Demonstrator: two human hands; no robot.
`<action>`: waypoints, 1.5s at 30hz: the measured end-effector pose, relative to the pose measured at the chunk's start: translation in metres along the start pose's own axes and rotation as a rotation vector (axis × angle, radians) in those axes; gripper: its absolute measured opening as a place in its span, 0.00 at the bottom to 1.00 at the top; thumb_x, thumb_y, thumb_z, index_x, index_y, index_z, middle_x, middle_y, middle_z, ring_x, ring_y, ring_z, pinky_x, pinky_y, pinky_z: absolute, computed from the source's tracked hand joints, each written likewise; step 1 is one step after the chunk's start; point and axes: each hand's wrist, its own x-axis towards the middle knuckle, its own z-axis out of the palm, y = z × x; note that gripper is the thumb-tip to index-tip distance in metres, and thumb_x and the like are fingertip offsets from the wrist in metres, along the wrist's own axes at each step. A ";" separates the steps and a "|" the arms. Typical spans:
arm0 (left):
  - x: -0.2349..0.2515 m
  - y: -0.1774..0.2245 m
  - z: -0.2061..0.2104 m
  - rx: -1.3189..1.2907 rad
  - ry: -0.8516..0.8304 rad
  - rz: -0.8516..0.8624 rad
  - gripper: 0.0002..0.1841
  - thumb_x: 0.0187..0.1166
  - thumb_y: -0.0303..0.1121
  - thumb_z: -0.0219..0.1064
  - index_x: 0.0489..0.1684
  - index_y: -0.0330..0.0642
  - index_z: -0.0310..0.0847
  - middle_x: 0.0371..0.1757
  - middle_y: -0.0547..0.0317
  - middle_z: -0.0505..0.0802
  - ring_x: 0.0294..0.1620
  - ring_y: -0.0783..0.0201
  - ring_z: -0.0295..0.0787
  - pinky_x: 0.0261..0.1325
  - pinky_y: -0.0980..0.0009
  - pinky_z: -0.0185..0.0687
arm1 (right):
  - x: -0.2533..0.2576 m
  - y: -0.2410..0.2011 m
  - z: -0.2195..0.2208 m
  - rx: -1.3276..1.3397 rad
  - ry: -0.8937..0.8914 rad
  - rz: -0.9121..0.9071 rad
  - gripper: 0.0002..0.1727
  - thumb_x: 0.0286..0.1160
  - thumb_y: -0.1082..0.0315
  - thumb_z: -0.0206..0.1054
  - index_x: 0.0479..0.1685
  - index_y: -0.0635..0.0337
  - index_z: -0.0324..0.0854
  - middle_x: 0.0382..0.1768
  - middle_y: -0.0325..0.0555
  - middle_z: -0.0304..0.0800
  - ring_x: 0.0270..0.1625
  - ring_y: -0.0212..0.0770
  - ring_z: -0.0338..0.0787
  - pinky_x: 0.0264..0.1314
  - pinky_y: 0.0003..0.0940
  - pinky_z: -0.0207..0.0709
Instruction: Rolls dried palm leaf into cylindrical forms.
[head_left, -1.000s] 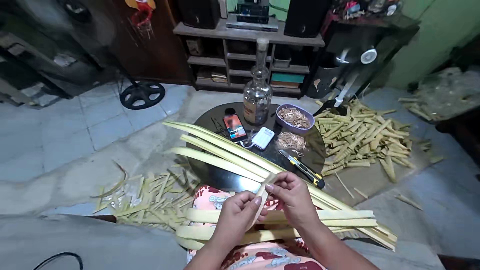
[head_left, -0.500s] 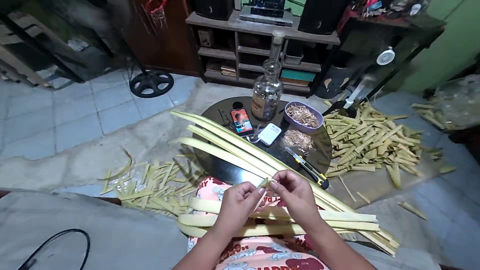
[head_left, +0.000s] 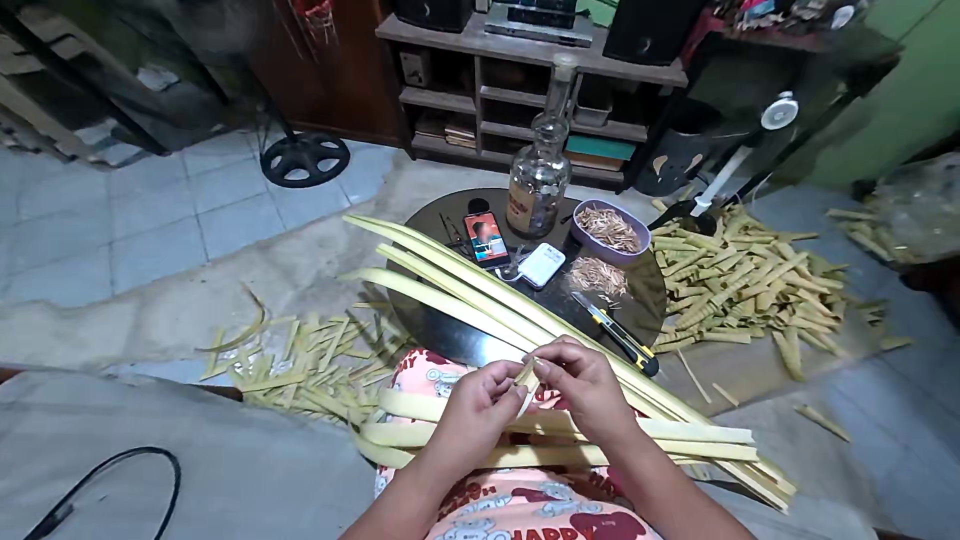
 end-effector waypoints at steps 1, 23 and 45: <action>0.000 -0.001 0.000 0.016 -0.020 -0.025 0.11 0.87 0.30 0.59 0.56 0.37 0.85 0.43 0.56 0.95 0.41 0.60 0.94 0.44 0.62 0.93 | 0.000 0.003 0.002 0.050 0.011 0.010 0.11 0.79 0.68 0.69 0.51 0.64 0.90 0.47 0.45 0.87 0.43 0.36 0.88 0.44 0.31 0.88; 0.007 -0.008 0.016 0.300 0.302 0.292 0.20 0.91 0.26 0.49 0.77 0.29 0.74 0.73 0.51 0.87 0.72 0.65 0.85 0.76 0.67 0.80 | -0.004 0.022 0.032 -0.562 0.156 -0.498 0.15 0.77 0.72 0.67 0.60 0.58 0.91 0.62 0.44 0.92 0.66 0.38 0.90 0.73 0.34 0.83; 0.028 0.014 -0.010 0.178 0.051 0.289 0.13 0.75 0.35 0.75 0.55 0.47 0.90 0.49 0.62 0.87 0.48 0.66 0.85 0.52 0.70 0.86 | -0.007 -0.002 0.003 0.608 -0.124 0.338 0.29 0.94 0.51 0.42 0.59 0.65 0.82 0.43 0.52 0.94 0.39 0.41 0.95 0.40 0.39 0.92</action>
